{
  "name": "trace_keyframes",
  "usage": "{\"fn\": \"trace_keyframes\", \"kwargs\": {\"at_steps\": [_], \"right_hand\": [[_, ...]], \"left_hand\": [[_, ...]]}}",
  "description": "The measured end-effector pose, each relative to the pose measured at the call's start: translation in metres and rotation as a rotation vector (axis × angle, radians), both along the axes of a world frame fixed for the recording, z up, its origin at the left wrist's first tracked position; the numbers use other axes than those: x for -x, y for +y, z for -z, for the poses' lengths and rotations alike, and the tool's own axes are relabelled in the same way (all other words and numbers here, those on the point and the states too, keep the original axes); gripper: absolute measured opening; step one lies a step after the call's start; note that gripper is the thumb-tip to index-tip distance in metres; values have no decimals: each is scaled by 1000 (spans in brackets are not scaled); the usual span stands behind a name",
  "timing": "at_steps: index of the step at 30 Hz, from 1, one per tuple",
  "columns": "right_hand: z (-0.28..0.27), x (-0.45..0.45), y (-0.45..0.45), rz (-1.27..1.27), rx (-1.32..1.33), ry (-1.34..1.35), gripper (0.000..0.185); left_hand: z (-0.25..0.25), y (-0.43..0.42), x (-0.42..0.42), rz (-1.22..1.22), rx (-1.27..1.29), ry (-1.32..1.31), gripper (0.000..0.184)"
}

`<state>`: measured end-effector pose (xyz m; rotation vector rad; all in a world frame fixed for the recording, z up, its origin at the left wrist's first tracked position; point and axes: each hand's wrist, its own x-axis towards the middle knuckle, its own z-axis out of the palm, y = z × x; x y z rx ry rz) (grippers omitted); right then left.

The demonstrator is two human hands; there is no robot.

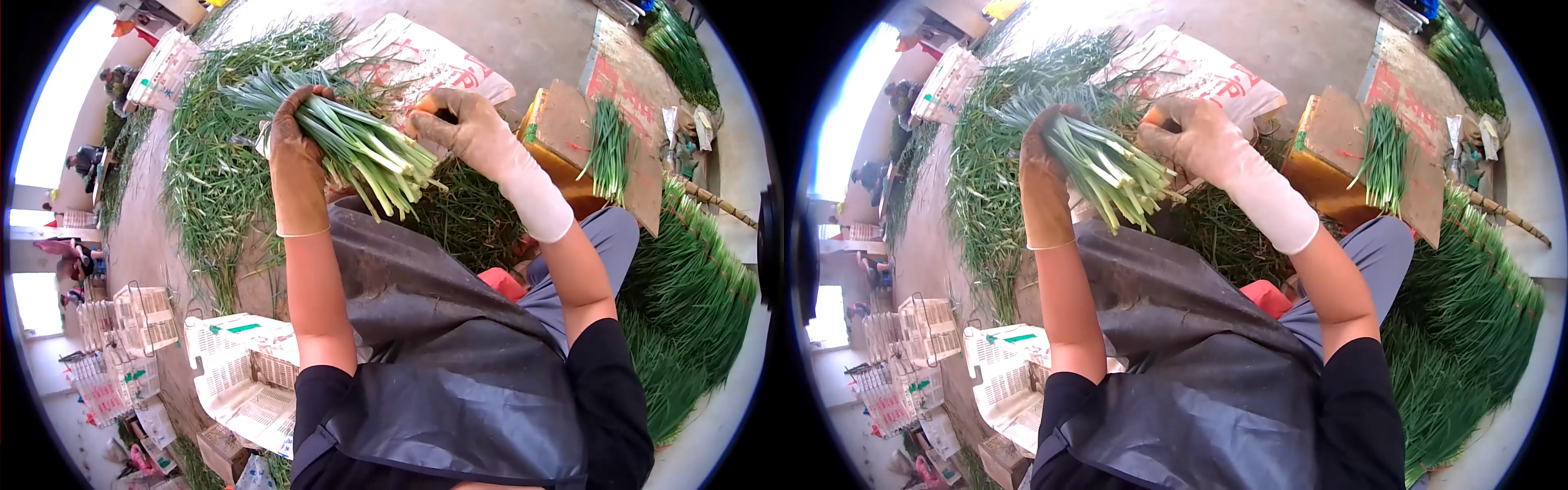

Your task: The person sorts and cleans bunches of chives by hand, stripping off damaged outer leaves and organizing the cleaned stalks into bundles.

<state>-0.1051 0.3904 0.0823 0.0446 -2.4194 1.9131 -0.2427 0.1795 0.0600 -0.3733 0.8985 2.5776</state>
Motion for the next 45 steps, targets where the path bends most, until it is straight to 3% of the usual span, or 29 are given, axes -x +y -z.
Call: {"fn": "trace_keyframes", "kwargs": {"at_steps": [2,4,5,9,10,15,18,20,22,23,24,26,27,30,31,34,35,36,39,40,41,44,45], "right_hand": [[10,-3,-7,2,-249,238,29],[12,-2,-16,79,-701,570,31],[17,-2,-20,186,-873,604,23],[22,12,-11,165,-582,467,24],[18,12,-8,139,-634,410,24],[17,9,17,2,-136,218,29],[12,-8,12,75,-141,266,28],[8,-10,-9,153,-637,836,36],[17,-8,-19,111,-992,581,32],[19,-3,-19,146,-1045,585,21],[19,0,-14,147,-1044,575,21],[17,5,-4,124,-537,406,20],[19,12,0,239,-647,539,18],[23,14,7,268,-554,484,23],[11,3,15,-15,-108,154,17],[29,-9,30,96,-293,345,22],[34,-19,35,148,-252,279,22],[49,-25,45,72,-36,263,23],[102,-50,81,-13,211,-129,19],[139,-46,98,-157,-29,-295,21],[138,-45,92,-163,-24,-291,21],[127,-44,66,160,-504,21,30],[90,-44,47,85,-275,27,31]], "left_hand": [[5,-5,6,28,-60,-21,7],[10,-4,6,-4,-52,34,15],[10,-4,5,40,-39,47,16],[14,-7,10,109,-23,33,14],[14,-6,8,108,-21,19,14],[7,-5,-2,151,-10,52,12],[2,-3,-5,91,45,84,9],[2,0,-5,43,85,91,10],[3,4,-5,61,-18,99,12],[5,3,-3,117,-18,151,12],[6,0,1,122,-17,142,12],[5,-4,4,174,103,120,13],[3,-6,1,321,108,156,12],[11,-6,11,284,178,112,12],[8,-1,7,258,226,100,13],[-2,2,4,248,218,72,13],[-2,-4,10,268,155,56,13],[1,-10,14,182,205,117,14],[12,-48,43,93,166,148,18],[10,-55,46,-4,215,124,19],[5,-57,43,-95,263,97,20],[6,-55,43,-221,254,91,21],[5,-52,39,-186,285,103,21]]}}
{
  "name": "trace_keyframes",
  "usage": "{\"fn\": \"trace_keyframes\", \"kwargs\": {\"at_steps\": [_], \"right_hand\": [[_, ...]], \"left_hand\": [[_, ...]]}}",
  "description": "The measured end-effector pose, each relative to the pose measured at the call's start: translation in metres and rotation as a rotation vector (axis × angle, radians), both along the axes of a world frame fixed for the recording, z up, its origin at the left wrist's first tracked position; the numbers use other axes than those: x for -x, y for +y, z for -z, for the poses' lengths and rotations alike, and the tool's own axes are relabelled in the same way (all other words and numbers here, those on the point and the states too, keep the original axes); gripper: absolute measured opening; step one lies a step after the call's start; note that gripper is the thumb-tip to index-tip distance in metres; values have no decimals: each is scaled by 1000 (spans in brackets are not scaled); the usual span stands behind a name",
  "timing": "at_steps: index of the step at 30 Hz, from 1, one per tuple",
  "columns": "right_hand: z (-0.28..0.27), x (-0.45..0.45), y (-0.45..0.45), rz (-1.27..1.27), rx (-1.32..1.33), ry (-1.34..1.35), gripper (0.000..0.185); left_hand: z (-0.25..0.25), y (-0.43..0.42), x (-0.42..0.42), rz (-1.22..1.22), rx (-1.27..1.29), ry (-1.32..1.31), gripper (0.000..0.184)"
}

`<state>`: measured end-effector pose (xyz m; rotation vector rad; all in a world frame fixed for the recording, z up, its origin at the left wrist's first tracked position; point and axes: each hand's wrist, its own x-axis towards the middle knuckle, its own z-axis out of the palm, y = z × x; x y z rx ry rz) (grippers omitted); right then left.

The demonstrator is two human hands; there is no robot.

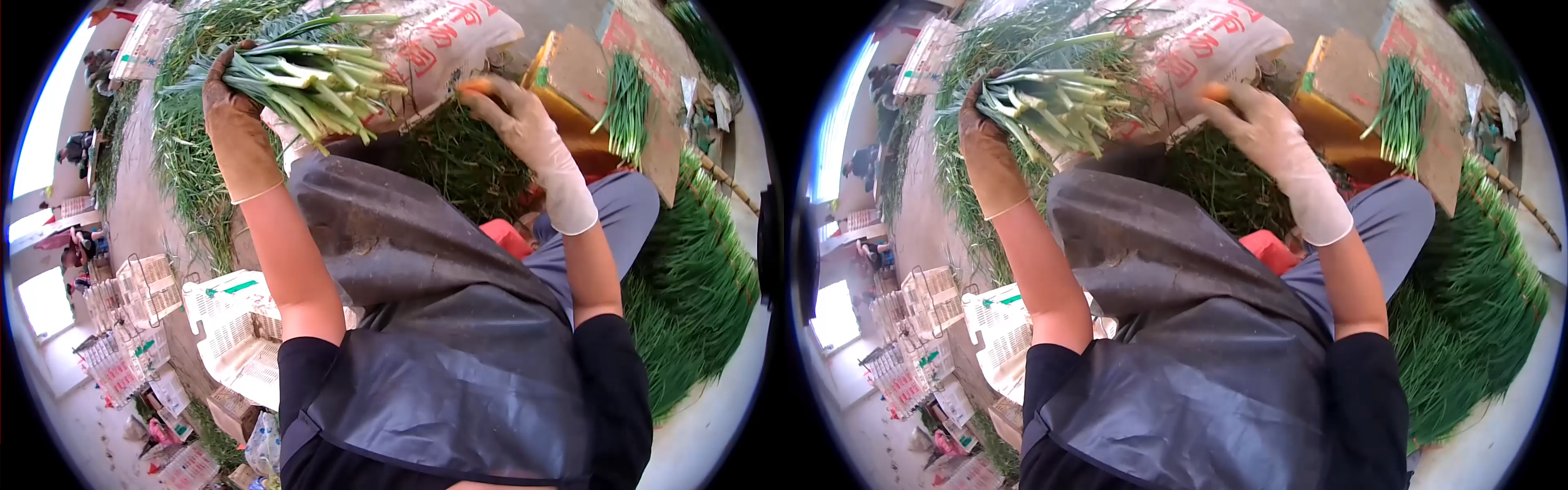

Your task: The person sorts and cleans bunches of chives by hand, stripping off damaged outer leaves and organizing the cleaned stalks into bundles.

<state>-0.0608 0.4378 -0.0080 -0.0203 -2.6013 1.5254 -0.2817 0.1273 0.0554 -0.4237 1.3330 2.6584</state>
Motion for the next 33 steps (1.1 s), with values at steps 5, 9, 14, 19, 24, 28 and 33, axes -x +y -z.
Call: {"fn": "trace_keyframes", "kwargs": {"at_steps": [5,9,14,19,24,28,33], "right_hand": [[-61,18,-57,-113,348,-8,30],[-63,15,-41,-150,610,-179,27],[20,-1,7,-306,1014,-228,25],[215,1,82,-42,-803,-605,31],[5,11,-26,-55,42,-55,30],[-62,14,-64,-236,305,175,25],[-56,-19,-12,-406,771,-155,20]], "left_hand": [[2,10,-3,129,-145,-29,19],[-2,21,-53,166,-4,315,21],[-11,14,-26,-75,11,66,20],[-26,-17,-10,-154,20,74,25],[-33,-9,-20,-176,74,114,27],[-29,11,-22,-126,7,88,28],[-19,1,-15,-143,-23,94,27]]}}
